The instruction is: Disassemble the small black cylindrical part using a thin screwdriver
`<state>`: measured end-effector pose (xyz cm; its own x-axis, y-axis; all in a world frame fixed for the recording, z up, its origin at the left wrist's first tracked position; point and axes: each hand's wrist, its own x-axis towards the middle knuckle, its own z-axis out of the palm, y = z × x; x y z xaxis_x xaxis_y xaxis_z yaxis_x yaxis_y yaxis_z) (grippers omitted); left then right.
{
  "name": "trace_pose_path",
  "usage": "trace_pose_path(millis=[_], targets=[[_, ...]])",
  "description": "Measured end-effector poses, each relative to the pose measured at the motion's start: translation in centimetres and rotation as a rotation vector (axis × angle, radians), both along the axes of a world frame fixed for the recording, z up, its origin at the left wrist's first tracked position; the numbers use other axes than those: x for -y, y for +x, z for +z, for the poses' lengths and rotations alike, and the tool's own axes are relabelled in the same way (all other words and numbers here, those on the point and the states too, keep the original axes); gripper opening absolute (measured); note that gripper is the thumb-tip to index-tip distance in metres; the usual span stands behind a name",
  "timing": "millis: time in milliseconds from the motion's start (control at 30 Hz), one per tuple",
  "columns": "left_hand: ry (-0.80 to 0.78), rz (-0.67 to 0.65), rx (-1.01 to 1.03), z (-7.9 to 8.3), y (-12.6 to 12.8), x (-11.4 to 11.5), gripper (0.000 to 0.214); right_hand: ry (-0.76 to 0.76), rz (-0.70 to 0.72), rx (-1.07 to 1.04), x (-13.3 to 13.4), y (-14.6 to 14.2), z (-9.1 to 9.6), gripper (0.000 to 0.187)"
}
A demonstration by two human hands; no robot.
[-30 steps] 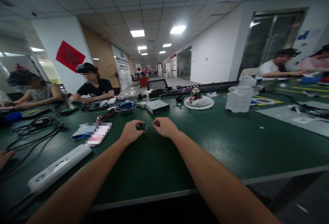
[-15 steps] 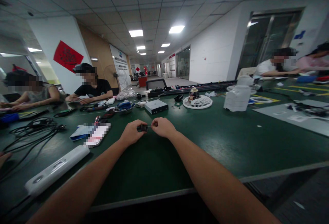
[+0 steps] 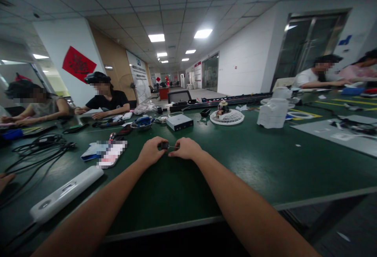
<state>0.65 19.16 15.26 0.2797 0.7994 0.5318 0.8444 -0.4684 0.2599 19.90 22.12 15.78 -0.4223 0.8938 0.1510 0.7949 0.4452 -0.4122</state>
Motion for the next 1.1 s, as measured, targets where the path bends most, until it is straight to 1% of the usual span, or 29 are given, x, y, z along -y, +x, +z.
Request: trace_pose_path(millis=[33, 67, 133, 200, 267, 367, 433, 500, 567, 767, 867, 1000, 1100], targets=[[0.006, 0.019, 0.004, 0.0, 0.0, 0.0, 0.029, -0.023, 0.010, 0.013, 0.0, 0.0, 0.1, 0.040], [0.012, 0.040, 0.009, 0.0, 0.0, -0.1, 0.029, -0.038, 0.012, 0.025, 0.0, 0.0, 0.1, 0.038], [0.014, 0.081, 0.019, 0.0, -0.2, -0.1, 0.029, -0.040, -0.012, 0.021, -0.1, 0.0, 0.1, 0.025], [0.003, 0.109, 0.027, 0.0, -0.3, -0.1, 0.028, -0.016, -0.054, -0.037, -0.3, 0.0, -0.1, 0.015], [-0.012, 0.112, 0.036, 0.0, -0.4, -0.2, 0.028, -0.016, -0.072, -0.147, -0.5, 0.0, -0.4, 0.013], [-0.031, 0.058, 0.039, -0.2, -0.3, -0.2, 0.028, -0.018, -0.020, -0.329, -0.9, -0.1, -0.6, 0.017], [-0.040, -0.001, 0.036, -0.2, -0.1, -0.1, 0.029, 0.024, 0.035, -0.382, -0.9, -0.2, -0.6, 0.018], [-0.040, -0.054, 0.038, -0.2, 0.1, 0.0, 0.031, 0.063, 0.073, -0.379, -0.8, -0.3, -0.4, 0.017], [-0.033, -0.088, 0.051, -0.1, 0.3, 0.2, 0.032, 0.071, 0.087, -0.372, -0.6, -0.3, -0.3, 0.017], [-0.040, -0.165, 0.086, 0.2, 0.3, 0.5, 0.031, 0.111, 0.022, -0.381, -0.9, -0.1, -0.6, 0.013], [-0.030, -0.193, 0.091, 0.1, 0.3, 0.5, 0.030, 0.096, -0.004, -0.384, -1.0, 0.0, -0.8, 0.015], [-0.003, -0.253, 0.114, 0.1, 0.4, 0.6, 0.033, 0.061, 0.041, -0.390, -0.8, 0.0, -0.9, 0.022], [0.000, -0.274, 0.119, 0.2, 0.4, 0.7, 0.034, 0.032, 0.041, -0.401, -0.7, -0.2, -0.9, 0.023]])
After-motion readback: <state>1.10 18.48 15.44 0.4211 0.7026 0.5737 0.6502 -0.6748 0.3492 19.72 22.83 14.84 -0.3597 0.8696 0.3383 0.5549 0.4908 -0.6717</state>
